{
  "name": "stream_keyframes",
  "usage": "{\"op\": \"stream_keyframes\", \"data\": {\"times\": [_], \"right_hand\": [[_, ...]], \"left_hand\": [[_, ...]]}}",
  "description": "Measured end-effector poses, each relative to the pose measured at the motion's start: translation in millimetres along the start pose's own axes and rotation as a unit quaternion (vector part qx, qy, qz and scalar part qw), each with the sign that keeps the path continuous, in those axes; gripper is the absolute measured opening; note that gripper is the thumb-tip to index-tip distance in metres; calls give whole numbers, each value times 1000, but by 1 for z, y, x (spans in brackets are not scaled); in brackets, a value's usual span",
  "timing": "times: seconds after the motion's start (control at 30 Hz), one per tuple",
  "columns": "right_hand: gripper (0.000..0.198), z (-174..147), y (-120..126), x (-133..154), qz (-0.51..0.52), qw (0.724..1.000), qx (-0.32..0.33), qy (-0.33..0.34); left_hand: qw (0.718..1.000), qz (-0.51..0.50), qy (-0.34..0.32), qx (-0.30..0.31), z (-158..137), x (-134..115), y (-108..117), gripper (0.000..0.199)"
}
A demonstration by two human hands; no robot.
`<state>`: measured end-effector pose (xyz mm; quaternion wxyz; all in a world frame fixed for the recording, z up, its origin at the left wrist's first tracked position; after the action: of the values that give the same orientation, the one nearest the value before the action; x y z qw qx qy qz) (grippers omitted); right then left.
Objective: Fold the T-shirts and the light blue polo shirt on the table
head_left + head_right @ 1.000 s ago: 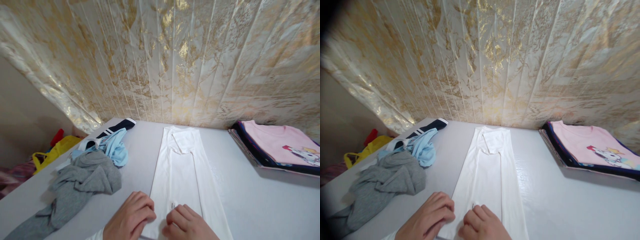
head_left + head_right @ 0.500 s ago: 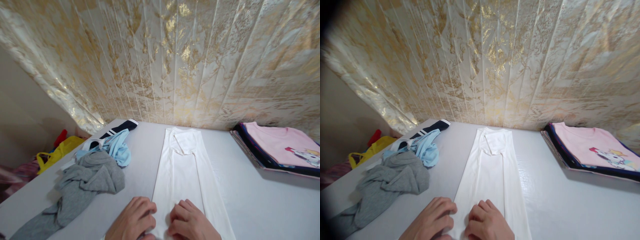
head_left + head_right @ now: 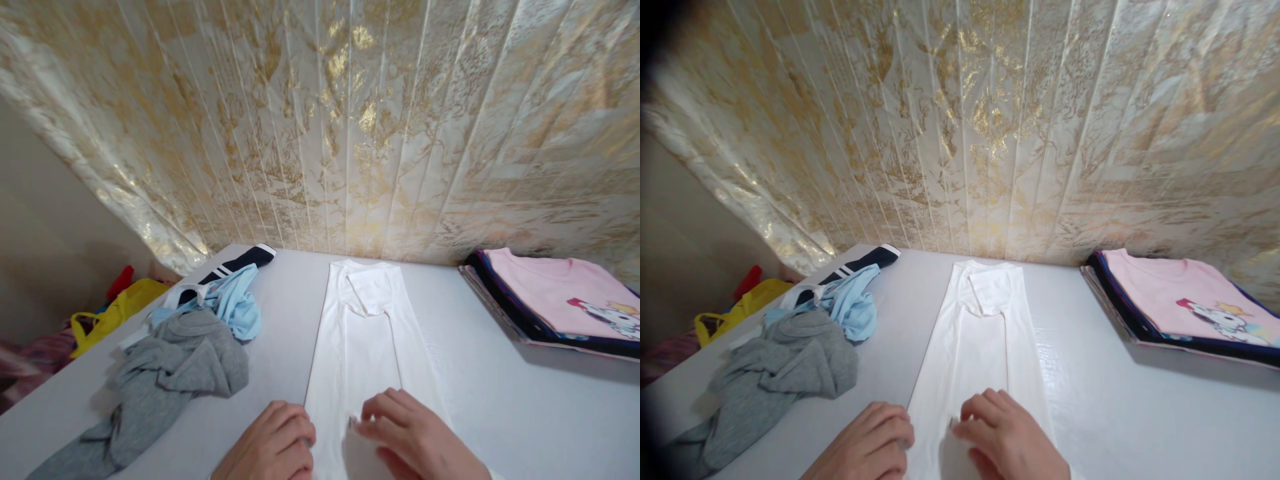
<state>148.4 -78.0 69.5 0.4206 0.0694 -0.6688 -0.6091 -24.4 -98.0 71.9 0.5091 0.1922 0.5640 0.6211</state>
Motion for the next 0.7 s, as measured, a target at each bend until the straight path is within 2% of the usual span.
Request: {"op": "stream_keyframes", "data": {"times": [0.07,0.13,0.33,0.5,0.6,0.7], "right_hand": [[33,-2,19,-14,11,999,1,-47],[37,-2,26,-24,20,998,3,-64],[35,3,13,-33,50,998,8,-46],[35,5,17,-36,39,999,7,-37],[31,9,29,-43,22,999,3,-28],[30,20,42,-58,8,999,4,-38]], "left_hand": [[1000,-1,7,-8,6,3,-3,18],[1000,5,10,-19,14,5,-8,18],[999,29,-34,-8,27,4,-21,19],[1000,-1,-17,20,36,10,-17,16],[999,-16,27,11,58,28,-10,13],[996,4,91,-16,93,62,-7,17]]}}
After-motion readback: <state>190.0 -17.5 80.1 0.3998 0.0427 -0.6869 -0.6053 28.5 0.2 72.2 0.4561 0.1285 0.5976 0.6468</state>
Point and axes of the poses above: each hand's wrist, its own z-axis towards the middle knuckle, its own y-axis out of the back of the hand, x = y × z, the point moved 6 cm from there along z, towards the middle knuckle, and after that the axes turned 8 degrees about -y, right-handed, at the moved point
